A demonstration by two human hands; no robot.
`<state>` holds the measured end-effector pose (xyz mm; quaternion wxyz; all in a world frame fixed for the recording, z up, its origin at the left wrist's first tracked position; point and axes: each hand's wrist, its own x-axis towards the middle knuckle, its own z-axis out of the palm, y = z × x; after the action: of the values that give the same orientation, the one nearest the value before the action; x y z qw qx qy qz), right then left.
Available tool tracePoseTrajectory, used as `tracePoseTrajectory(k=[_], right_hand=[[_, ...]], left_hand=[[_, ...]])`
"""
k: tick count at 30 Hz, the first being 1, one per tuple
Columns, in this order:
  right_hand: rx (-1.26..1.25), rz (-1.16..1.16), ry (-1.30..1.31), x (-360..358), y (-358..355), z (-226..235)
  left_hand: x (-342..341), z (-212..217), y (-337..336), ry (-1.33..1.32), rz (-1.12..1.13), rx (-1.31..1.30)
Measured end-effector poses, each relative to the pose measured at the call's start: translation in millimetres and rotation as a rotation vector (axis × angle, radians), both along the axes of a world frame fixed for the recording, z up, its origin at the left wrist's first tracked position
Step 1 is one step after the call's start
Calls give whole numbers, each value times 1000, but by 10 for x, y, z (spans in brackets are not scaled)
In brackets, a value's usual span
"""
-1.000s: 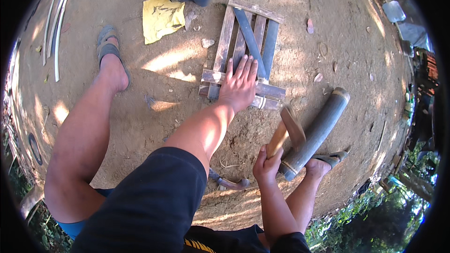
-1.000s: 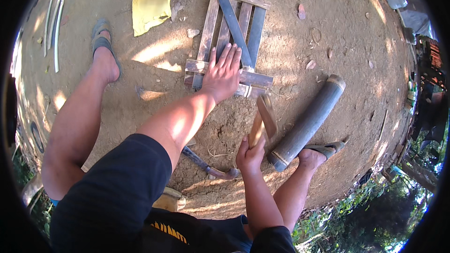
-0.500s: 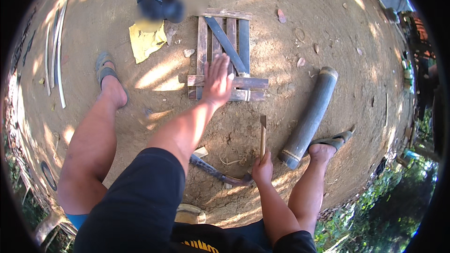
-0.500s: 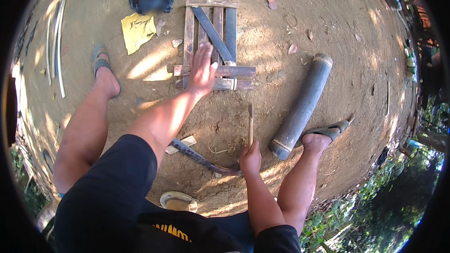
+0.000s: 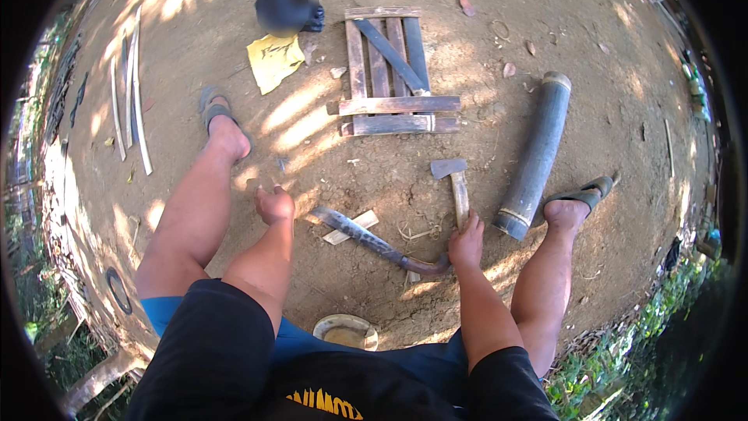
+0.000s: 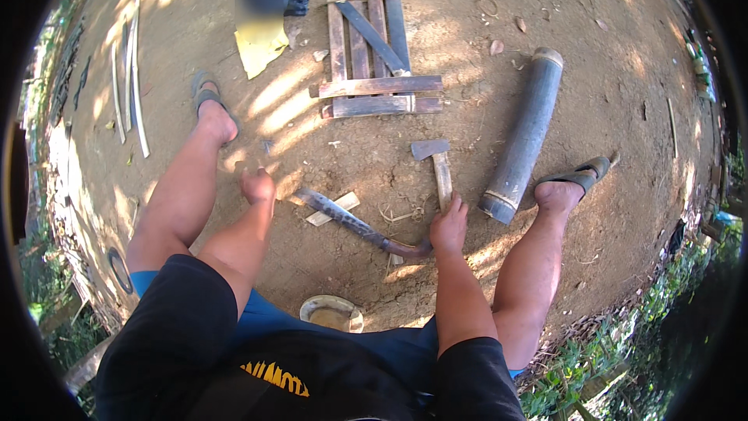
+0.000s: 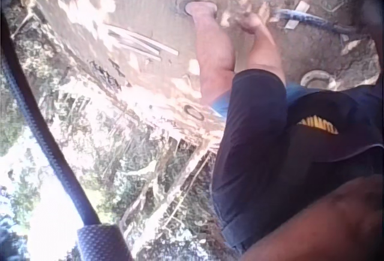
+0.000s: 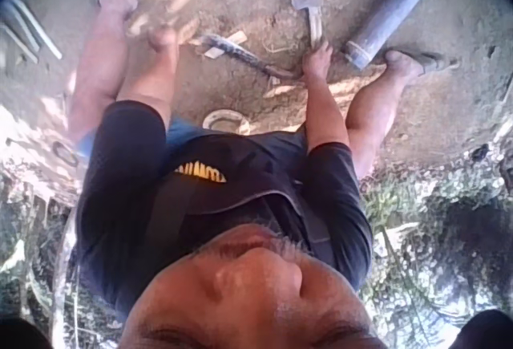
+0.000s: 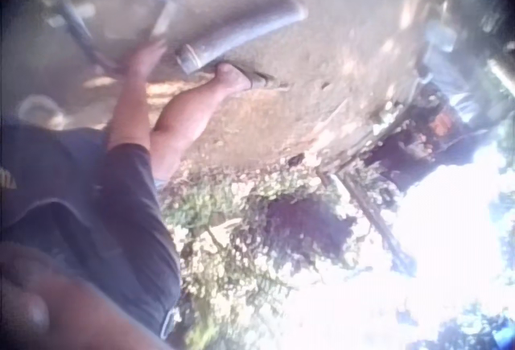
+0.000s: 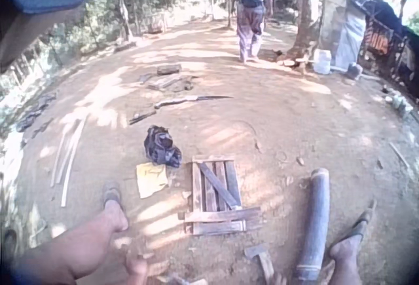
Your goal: The person constructs a wooden frame by hammering slats together, carving notches into wood with a large knife, and using a hammer to secure pieces.
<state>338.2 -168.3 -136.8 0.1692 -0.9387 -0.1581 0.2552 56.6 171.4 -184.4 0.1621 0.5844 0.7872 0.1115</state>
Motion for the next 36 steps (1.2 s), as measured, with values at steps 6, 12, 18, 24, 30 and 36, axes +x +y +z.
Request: tracePoseTrajectory(k=[6, 12, 18, 24, 30, 36], right_hand=[[-65, 8, 17, -39, -13, -14], [-15, 65, -7, -145, 0, -185], [-22, 105, -26, -73, -99, -245], [-67, 56, 31, -99, 15, -202], [-80, 33, 32, -84, 18, -160], [-69, 74, -9, -93, -7, -194]], left_hand=[[-313, -184, 44, -254, -76, -57], [-227, -175, 401, -344, -176, -87], [271, 31, 471, -202, -164, -178], [292, 24, 540, -26, -195, -196], [397, 122, 533, 5, -222, -213], [431, 46, 394, -486, -176, 82]])
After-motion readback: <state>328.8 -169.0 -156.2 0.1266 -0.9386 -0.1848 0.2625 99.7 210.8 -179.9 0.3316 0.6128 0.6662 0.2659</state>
